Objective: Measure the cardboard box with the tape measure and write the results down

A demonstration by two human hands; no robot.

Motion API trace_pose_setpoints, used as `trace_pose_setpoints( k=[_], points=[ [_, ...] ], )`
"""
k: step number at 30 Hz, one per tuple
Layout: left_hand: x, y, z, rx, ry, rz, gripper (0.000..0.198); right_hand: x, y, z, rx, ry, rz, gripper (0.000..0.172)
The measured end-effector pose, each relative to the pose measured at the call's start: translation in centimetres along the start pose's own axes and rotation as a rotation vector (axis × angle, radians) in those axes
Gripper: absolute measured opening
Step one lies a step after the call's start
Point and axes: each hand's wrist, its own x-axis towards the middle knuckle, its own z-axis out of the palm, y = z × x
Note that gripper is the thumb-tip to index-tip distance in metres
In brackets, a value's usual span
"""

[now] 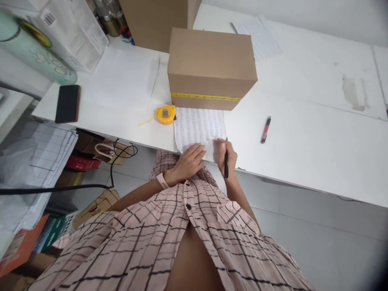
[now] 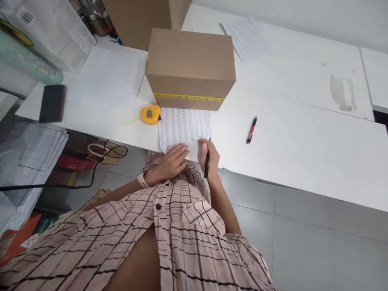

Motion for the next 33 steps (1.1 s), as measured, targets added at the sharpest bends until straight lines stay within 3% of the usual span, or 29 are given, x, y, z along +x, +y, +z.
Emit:
trace_pose_setpoints(
  k=[3, 6, 10, 13, 18, 23, 28, 33],
  points=[
    [1.1, 1.0, 1.0, 0.097, -0.169, -0.004, 0.057, 1.1, -0.2, -1.1, 0.087, 0.057, 0.122, 0.040],
    [1.5, 1.5, 1.3, 0.164, -0.227, -0.024, 0.064, 2.5, -1.0, -1.0, 0.157, 0.010, 0.179, 0.034],
    [1.5, 1.4, 1.5, 0.185, -0.194, -0.031, 0.055, 4.3, -1.1, 0.7, 0.339, -0.224, 0.237, 0.034],
    [1.4, 1.1, 1.9, 0.193, -0.134, -0.024, 0.045, 5.0, -0.4, 1.7, 0.342, -0.170, 0.227, 0.040],
    [1.1, 0.6, 2.4, 0.177, -0.085, -0.012, 0.043, 4.7, 0.2, 1.6, 0.328, -0.170, 0.214, 0.031],
    [1.0, 0.3, 2.7, 0.148, -0.061, -0.020, 0.042, 4.4, 0.3, 1.7, 0.266, -0.082, 0.216, 0.042],
    [1.0, 0.3, 2.7, 0.155, -0.073, -0.024, 0.040, 4.5, 0.7, 1.6, 0.319, -0.128, 0.204, 0.026],
    [1.0, 0.2, 2.6, 0.171, -0.037, -0.005, 0.038, 4.4, 0.8, 0.9, 0.309, -0.185, 0.215, 0.025]
  ],
)
